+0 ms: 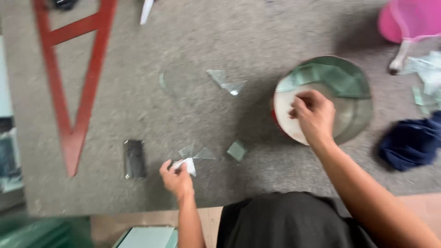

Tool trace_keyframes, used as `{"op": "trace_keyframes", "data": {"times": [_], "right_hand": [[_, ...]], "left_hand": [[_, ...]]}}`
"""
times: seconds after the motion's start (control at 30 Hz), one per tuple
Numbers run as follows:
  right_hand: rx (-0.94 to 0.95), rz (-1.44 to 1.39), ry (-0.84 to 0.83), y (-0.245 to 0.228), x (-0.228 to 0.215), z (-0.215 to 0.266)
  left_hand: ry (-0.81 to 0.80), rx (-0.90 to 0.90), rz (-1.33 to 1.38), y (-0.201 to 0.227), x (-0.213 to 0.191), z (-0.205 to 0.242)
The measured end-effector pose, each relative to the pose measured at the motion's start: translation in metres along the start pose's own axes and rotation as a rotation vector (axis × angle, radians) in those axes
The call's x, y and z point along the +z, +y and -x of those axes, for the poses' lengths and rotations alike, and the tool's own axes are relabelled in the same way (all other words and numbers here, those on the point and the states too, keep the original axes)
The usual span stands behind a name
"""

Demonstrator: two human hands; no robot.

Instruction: The person arranges small triangular and square glass pieces into a circular metal tray. They pick up pieces from the table and place them carefully inside the tray, occasionally adjusting their positions to fit them together.

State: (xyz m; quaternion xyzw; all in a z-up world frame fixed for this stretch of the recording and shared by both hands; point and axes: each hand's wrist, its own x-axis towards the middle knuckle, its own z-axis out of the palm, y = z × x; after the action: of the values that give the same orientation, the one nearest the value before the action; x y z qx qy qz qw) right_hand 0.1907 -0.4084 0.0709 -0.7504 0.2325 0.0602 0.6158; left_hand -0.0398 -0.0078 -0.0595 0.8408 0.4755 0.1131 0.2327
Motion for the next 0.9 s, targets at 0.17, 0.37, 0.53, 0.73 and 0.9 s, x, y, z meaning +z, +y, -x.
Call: {"op": "trace_keyframes", "data": {"times": [0.17,0.37,0.53,0.73,0.9], "right_hand": [[-0.177,0.268,-0.242,-0.021,-0.004,0.08],[-0.382,0.32,-0.687,-0.013,0.041,0.108],[-0.343,0.343,-0.752,-0.006,0.042,0.113],[-0.27,0.371,-0.707,0.014,0.03,0.106],[-0.184,0.406,-0.653,0.013,0.008,0.104]], "left_hand": [[-0.183,-0.432,0.669,0.08,-0.06,0.015],[-0.649,-0.752,1.255,0.166,-0.088,0.046],[-0.815,-0.895,1.409,0.18,-0.048,0.076],[-0.99,-0.87,1.319,0.21,-0.037,0.101],[-1.063,-0.715,1.146,0.258,-0.063,0.125]]}}
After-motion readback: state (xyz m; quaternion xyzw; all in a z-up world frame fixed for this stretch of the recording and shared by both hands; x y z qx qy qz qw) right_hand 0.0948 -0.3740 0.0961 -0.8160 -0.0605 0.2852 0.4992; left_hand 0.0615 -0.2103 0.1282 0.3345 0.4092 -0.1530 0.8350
